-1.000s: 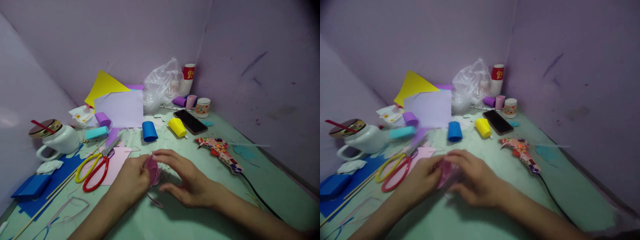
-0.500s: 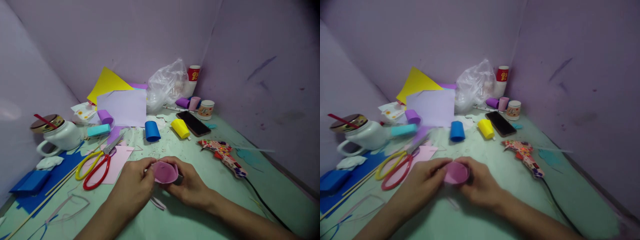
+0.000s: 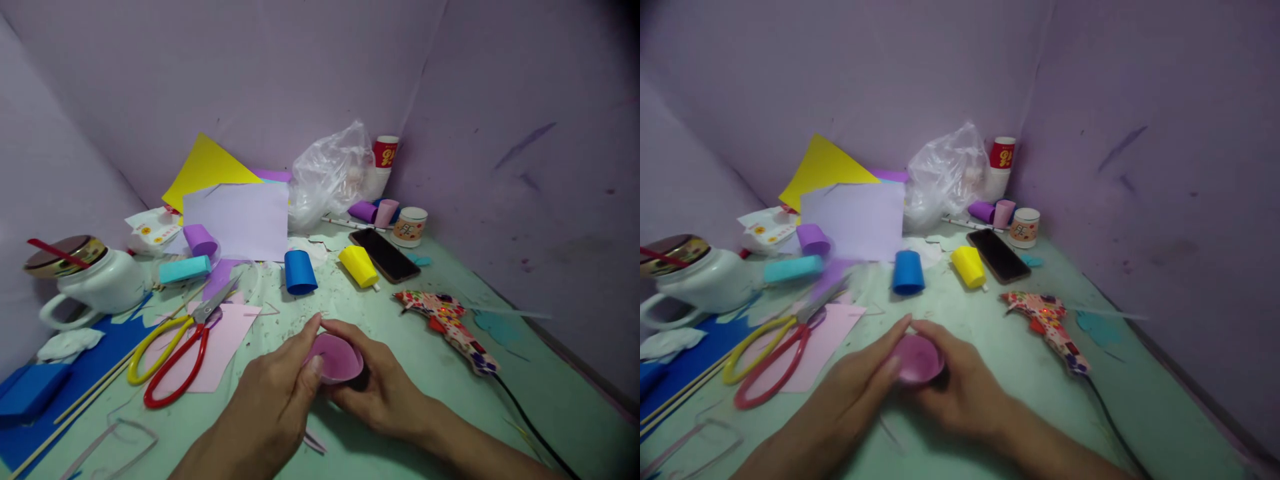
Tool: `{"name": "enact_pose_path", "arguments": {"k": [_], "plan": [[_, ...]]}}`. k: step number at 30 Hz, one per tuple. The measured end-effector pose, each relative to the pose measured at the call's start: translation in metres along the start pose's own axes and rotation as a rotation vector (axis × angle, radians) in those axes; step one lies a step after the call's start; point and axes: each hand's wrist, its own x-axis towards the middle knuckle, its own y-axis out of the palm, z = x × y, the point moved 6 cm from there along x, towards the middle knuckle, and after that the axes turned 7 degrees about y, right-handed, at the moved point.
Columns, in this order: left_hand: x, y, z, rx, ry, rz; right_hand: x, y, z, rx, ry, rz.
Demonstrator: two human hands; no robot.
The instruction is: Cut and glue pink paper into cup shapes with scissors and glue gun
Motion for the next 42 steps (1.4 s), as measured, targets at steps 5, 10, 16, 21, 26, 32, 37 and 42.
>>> {"name": "enact_pose_path", "arguments": {"k": [5, 10, 16, 21, 26, 32, 37, 42], "plan": [[0.001, 0.001, -0.005, 0.062, 0.146, -0.115, -0.004, -0.009, 0.008, -0.126, -0.121, -0.105], [0.000, 0.003, 0.000, 0.085, 0.119, -0.237, -0.004, -0.009, 0.020, -0.289, -0.254, -0.040], [0.002, 0.000, 0.002, 0.080, -0.018, -0.202, 0.000, -0.014, 0.024, -0.299, -0.253, -0.059], [0.002, 0.001, 0.005, -0.030, -0.127, -0.135, 0.003, -0.016, 0.027, -0.224, -0.254, -0.067], [-0.007, 0.005, 0.007, -0.154, -0.257, -0.194, 0.000, -0.016, 0.031, -0.214, -0.355, -0.184], [-0.013, 0.004, 0.009, -0.191, -0.168, -0.352, -0.015, -0.007, 0.034, -0.277, -0.378, -0.166], [-0.018, -0.009, 0.011, -0.042, 0.057, -0.424, -0.017, -0.043, 0.003, 0.149, 0.048, -0.417], [-0.027, -0.012, 0.007, 0.181, 0.141, -0.403, -0.002, -0.029, -0.045, 0.712, 0.568, -0.223]]}}
